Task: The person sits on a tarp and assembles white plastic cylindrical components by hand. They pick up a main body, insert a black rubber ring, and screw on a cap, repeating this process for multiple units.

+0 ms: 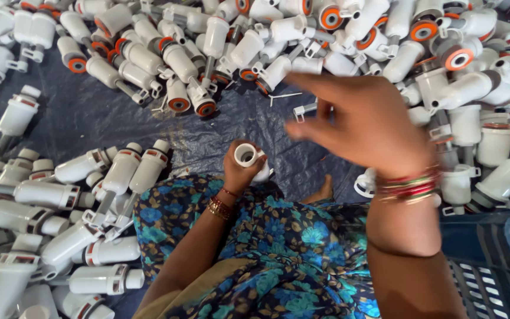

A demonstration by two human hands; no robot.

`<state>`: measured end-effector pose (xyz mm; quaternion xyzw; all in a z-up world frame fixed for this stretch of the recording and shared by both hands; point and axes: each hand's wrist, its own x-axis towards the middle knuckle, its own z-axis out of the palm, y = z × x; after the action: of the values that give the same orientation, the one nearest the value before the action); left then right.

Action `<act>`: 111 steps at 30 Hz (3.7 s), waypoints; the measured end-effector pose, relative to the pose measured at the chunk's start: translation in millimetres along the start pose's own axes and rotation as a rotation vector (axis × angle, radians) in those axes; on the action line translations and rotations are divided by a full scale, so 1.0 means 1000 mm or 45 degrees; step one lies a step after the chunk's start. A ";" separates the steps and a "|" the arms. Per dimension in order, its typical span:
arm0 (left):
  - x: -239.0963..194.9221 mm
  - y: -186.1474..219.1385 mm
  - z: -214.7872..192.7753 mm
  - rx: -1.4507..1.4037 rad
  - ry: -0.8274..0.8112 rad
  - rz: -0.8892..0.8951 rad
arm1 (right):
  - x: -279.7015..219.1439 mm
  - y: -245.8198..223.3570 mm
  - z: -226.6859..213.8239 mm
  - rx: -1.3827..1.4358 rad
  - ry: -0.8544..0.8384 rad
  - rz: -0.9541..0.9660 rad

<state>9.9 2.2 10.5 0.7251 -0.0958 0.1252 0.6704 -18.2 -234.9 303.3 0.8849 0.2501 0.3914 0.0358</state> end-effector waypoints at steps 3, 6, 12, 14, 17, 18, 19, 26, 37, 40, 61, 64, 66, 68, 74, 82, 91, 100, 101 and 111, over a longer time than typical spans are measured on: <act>-0.001 0.003 -0.003 -0.018 -0.005 0.030 | -0.006 -0.022 0.030 0.681 -0.232 0.226; -0.004 0.003 -0.004 -0.018 -0.018 0.003 | -0.056 -0.009 0.087 1.034 -0.724 0.477; 0.001 0.014 -0.002 0.035 -0.042 0.012 | -0.244 0.111 0.220 0.798 -0.730 0.979; -0.002 0.019 0.002 0.140 -0.051 0.084 | -0.306 0.155 0.241 0.431 -0.791 1.253; -0.003 0.022 0.007 0.198 -0.077 0.086 | -0.361 0.205 0.266 0.288 -0.528 1.477; -0.003 0.022 0.007 0.215 -0.075 0.110 | -0.369 0.212 0.277 0.299 -0.528 1.544; -0.008 0.022 0.006 0.233 -0.073 0.134 | -0.379 0.212 0.282 0.308 -0.528 1.611; -0.010 0.015 0.009 0.185 -0.049 0.090 | -0.355 0.173 0.331 0.432 -0.800 1.685; -0.006 0.011 0.008 0.268 -0.100 0.238 | -0.334 0.130 0.343 -0.017 -1.258 1.618; -0.007 0.010 0.009 0.275 -0.093 0.288 | -0.323 0.122 0.328 -0.025 -1.212 1.618; -0.008 -0.006 0.007 0.291 -0.092 0.159 | -0.241 0.109 0.279 0.596 -0.277 1.085; -0.008 -0.005 0.005 0.194 -0.142 0.178 | -0.200 0.024 0.226 1.675 -0.426 1.414; -0.009 -0.001 0.007 0.125 -0.191 0.204 | -0.180 -0.036 0.196 1.828 -0.442 1.348; -0.011 0.007 0.011 0.084 -0.249 0.224 | -0.162 -0.079 0.177 1.742 -0.398 1.267; -0.016 0.031 0.024 0.137 -0.207 0.245 | -0.146 -0.112 0.168 1.542 0.054 0.945; -0.018 0.022 0.037 0.052 -0.116 0.292 | -0.170 -0.111 0.192 1.490 0.031 0.903; -0.016 0.007 0.035 0.060 -0.049 0.367 | -0.162 -0.113 0.194 1.595 -0.116 0.679; -0.013 0.012 0.033 0.059 -0.100 0.299 | -0.168 -0.104 0.206 1.544 -0.219 0.659; -0.011 0.013 0.032 0.066 -0.109 0.298 | -0.168 -0.101 0.210 1.456 -0.253 0.644; -0.004 0.023 0.003 0.396 -0.239 0.216 | -0.181 -0.090 0.235 1.405 -0.409 0.536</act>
<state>-0.6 -2.4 30.5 0.8177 -0.1982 0.1266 0.5254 8.3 -210.5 -5.0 0.8512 0.2270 0.0644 -0.4687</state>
